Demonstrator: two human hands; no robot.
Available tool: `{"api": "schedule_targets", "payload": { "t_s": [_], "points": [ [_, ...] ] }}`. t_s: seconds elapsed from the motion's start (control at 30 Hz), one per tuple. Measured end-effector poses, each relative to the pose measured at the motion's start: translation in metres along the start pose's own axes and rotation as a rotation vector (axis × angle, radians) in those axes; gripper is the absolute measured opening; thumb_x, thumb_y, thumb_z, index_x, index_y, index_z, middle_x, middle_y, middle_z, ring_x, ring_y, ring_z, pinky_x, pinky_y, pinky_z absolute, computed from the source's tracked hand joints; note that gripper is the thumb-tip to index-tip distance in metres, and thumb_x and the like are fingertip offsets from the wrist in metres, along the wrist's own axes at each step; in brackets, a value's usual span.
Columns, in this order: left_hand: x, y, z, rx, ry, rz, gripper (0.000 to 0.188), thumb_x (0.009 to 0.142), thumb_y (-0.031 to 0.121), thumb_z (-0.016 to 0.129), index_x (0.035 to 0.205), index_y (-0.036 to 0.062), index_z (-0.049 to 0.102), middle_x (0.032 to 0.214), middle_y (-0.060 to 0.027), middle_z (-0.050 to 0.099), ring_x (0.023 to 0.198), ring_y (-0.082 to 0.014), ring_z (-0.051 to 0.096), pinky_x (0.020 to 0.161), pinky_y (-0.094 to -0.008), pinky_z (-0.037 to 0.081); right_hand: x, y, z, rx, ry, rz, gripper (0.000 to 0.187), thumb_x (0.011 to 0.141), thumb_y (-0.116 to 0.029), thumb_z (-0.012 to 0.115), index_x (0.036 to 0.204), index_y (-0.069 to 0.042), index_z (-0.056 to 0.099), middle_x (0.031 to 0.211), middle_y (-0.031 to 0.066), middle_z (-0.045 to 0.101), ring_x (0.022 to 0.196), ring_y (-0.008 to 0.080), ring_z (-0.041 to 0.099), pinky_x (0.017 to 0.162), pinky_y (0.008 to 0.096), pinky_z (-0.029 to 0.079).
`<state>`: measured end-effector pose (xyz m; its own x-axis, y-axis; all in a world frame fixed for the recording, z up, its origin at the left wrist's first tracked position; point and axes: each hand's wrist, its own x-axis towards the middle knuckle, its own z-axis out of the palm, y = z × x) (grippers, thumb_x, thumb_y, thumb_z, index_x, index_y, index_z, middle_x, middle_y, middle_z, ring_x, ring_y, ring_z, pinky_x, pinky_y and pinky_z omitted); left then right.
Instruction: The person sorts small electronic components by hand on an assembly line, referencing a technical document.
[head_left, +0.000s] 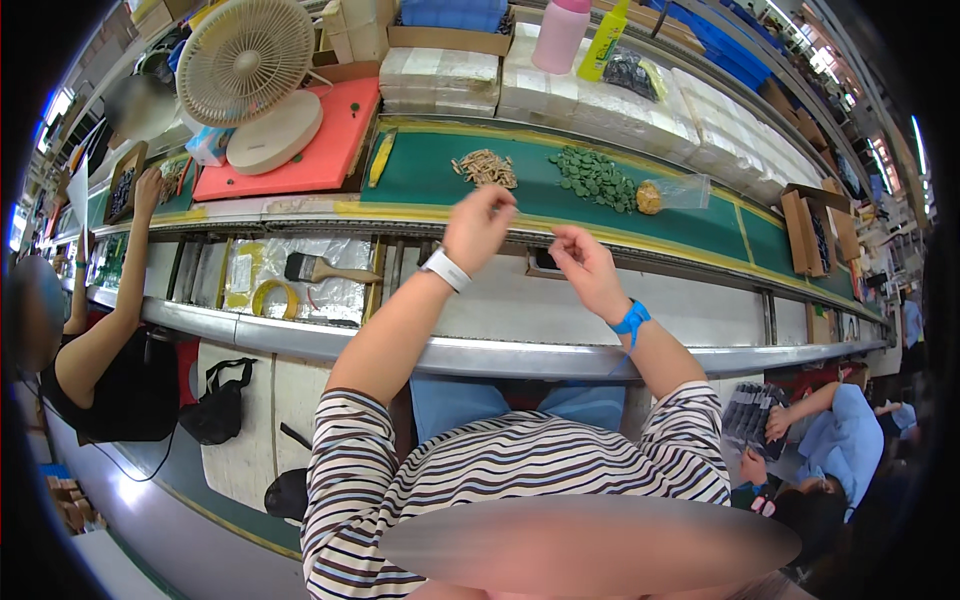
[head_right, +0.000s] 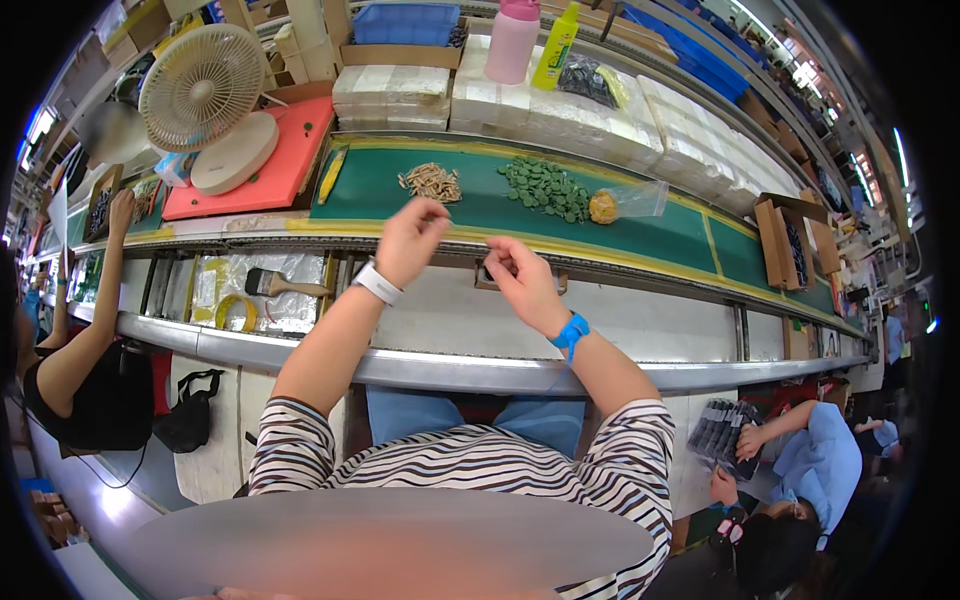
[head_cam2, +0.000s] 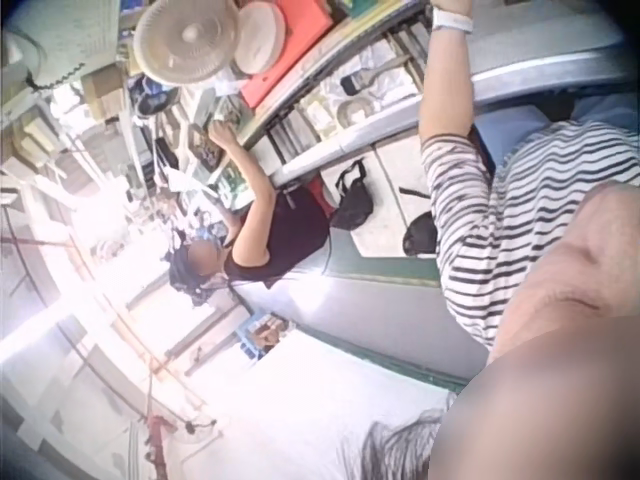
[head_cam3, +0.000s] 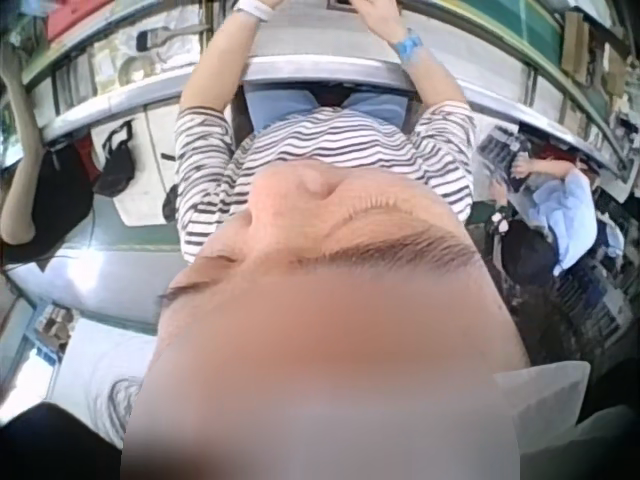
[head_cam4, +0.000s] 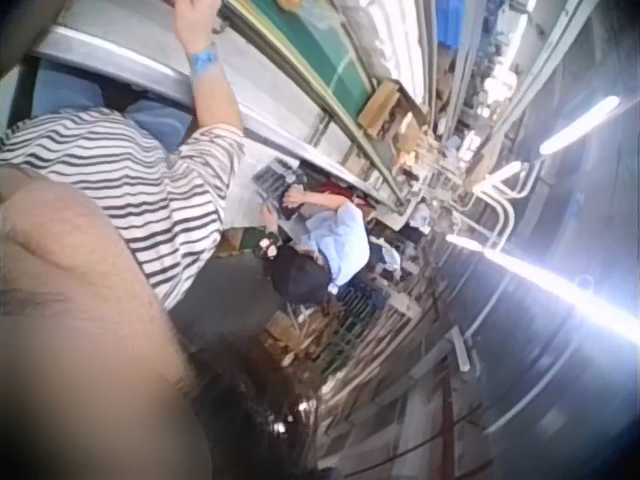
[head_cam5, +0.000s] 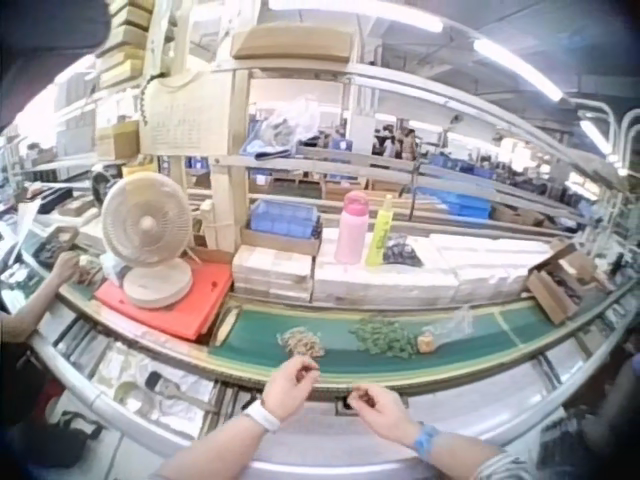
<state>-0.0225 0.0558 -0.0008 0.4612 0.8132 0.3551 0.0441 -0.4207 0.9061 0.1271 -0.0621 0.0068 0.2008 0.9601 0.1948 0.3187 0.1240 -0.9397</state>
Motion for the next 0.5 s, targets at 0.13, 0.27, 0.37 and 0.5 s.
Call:
{"api": "schedule_targets", "payload": {
  "t_s": [0.13, 0.27, 0.37, 0.5],
  "points": [
    [0.022, -0.025, -0.020, -0.092, 0.199, -0.116, 0.010, 0.073, 0.007, 0.058, 0.081, 0.0016, 0.057, 0.070, -0.0049, 0.059, 0.063, -0.0107, 0.054, 0.060, -0.0227, 0.044, 0.037, -0.004, 0.004, -0.040, -0.063, -0.053, 0.017, 0.080, -0.005, 0.049, 0.096, 0.002, 0.052, 0.080, 0.0035, 0.056, 0.069, 0.0079, 0.051, 0.064, 0.0209, 0.043],
    [0.029, -0.041, -0.030, -0.112, 0.215, -0.221, 0.011, 0.074, 0.007, 0.057, 0.082, 0.0009, 0.058, 0.069, -0.0051, 0.060, 0.063, -0.0100, 0.055, 0.060, -0.0222, 0.044, 0.072, -0.003, 0.009, 0.199, -0.099, 0.098, 0.017, 0.081, -0.005, 0.049, 0.097, 0.002, 0.052, 0.086, 0.0069, 0.057, 0.071, 0.0098, 0.053, 0.065, 0.0217, 0.044],
    [0.030, -0.044, -0.027, -0.236, 0.187, -0.247, 0.010, 0.078, 0.007, 0.053, 0.085, 0.0007, 0.055, 0.072, -0.0026, 0.058, 0.050, -0.0028, 0.039, 0.043, -0.0163, 0.031, 0.080, 0.000, 0.012, 0.302, -0.072, 0.169, 0.017, 0.082, -0.006, 0.048, 0.096, 0.002, 0.052, 0.086, 0.0078, 0.058, 0.071, 0.0106, 0.054, 0.066, 0.0218, 0.044],
    [0.028, -0.043, -0.026, -0.221, 0.174, -0.260, 0.010, 0.080, 0.008, 0.052, 0.086, 0.0006, 0.055, 0.072, -0.0028, 0.058, 0.049, -0.0028, 0.038, 0.042, -0.0162, 0.030, 0.091, 0.010, 0.013, 0.335, -0.029, 0.187, 0.017, 0.081, -0.006, 0.048, 0.095, 0.002, 0.052, 0.082, 0.0078, 0.059, 0.067, 0.0106, 0.055, 0.060, 0.0213, 0.045]
  ]
}}
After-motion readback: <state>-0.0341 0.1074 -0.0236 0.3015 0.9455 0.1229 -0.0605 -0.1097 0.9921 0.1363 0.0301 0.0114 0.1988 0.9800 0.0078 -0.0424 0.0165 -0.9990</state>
